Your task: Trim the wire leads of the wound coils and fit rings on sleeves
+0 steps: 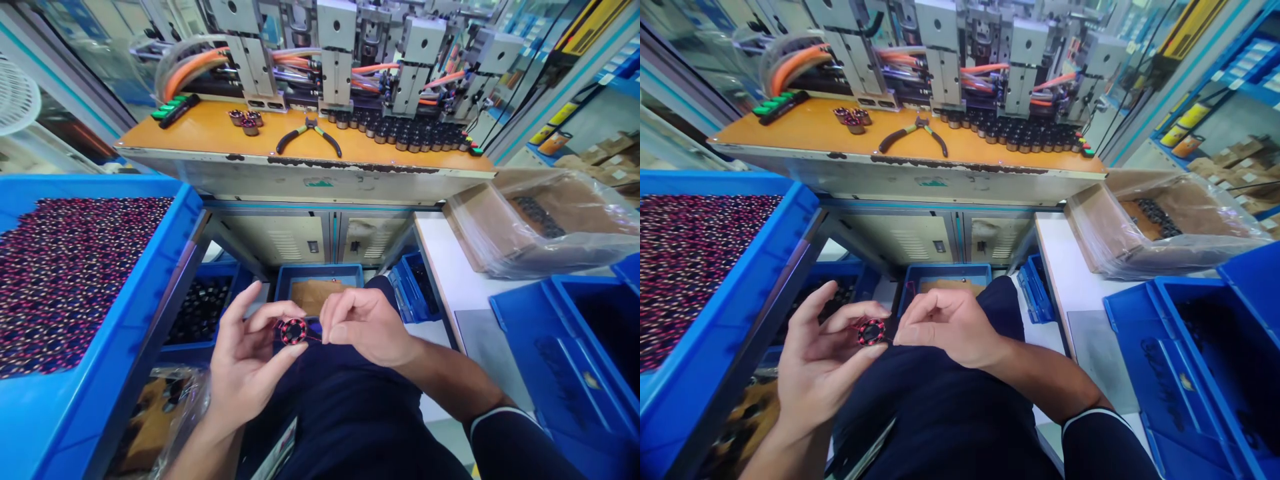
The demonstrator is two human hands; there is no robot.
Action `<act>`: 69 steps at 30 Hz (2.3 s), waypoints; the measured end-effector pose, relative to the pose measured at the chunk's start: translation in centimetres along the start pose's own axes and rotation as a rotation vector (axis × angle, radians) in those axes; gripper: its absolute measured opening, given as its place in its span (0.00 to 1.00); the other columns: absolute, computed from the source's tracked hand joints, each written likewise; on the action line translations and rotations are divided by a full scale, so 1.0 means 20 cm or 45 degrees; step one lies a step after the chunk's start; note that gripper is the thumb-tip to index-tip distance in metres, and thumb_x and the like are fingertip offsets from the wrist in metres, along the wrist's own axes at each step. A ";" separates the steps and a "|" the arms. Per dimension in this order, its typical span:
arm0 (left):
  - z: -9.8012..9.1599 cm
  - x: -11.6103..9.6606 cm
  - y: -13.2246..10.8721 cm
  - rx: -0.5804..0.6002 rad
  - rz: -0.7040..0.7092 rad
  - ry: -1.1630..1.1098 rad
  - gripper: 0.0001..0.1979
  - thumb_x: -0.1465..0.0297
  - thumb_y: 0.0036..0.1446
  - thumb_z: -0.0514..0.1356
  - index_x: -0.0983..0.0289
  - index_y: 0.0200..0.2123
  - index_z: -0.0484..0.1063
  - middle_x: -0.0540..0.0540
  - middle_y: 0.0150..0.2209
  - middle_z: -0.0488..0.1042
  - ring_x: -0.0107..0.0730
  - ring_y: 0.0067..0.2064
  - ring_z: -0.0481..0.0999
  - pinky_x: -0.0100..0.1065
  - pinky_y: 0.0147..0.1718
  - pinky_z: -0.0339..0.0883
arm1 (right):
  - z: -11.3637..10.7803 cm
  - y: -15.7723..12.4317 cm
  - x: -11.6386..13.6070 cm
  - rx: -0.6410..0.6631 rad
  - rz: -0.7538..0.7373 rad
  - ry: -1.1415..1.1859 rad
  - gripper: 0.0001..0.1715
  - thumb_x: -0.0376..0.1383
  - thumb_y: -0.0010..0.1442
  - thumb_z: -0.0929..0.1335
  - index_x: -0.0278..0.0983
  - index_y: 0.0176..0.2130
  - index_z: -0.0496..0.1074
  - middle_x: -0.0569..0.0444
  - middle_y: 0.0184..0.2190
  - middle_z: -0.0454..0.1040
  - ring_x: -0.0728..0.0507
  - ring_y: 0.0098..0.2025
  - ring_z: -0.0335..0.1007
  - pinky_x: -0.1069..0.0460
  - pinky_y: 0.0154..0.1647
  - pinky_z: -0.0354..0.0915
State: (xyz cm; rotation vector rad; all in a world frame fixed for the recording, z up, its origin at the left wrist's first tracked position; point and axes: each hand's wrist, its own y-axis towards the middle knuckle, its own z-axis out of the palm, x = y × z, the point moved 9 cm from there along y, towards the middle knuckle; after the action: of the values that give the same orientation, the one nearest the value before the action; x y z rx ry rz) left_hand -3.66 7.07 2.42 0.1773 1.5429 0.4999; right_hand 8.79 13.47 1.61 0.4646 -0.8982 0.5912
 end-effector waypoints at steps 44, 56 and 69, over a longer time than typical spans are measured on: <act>0.01 -0.11 0.01 -0.020 0.073 -0.046 0.36 0.83 0.55 0.63 0.47 0.63 0.62 0.53 0.47 0.81 0.34 0.45 0.82 0.31 0.41 0.80 | 0.10 0.01 0.04 -0.017 0.226 -0.402 0.21 0.47 0.52 0.76 0.35 0.30 0.69 0.58 0.28 0.69 0.51 0.29 0.64 0.54 0.33 0.62; 0.02 0.04 -0.02 0.045 -0.226 -0.473 0.14 0.74 0.57 0.66 0.57 0.46 0.79 0.57 0.51 0.79 0.32 0.40 0.83 0.30 0.42 0.79 | 0.07 -0.03 0.08 0.005 0.216 -0.436 0.23 0.49 0.54 0.76 0.34 0.31 0.69 0.56 0.26 0.72 0.51 0.28 0.66 0.55 0.31 0.63; 0.05 0.11 -0.06 0.024 -0.426 -0.512 0.14 0.72 0.52 0.69 0.55 0.43 0.80 0.52 0.45 0.78 0.29 0.31 0.82 0.29 0.32 0.79 | 0.00 0.00 0.13 0.051 0.370 -0.651 0.20 0.45 0.52 0.76 0.33 0.27 0.70 0.59 0.24 0.68 0.53 0.26 0.61 0.56 0.28 0.58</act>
State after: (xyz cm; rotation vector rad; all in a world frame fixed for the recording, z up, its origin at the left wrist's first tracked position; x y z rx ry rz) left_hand -2.60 7.20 -0.03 0.0278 1.1522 0.1696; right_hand 9.99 14.18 3.82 0.5362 -1.4594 0.7725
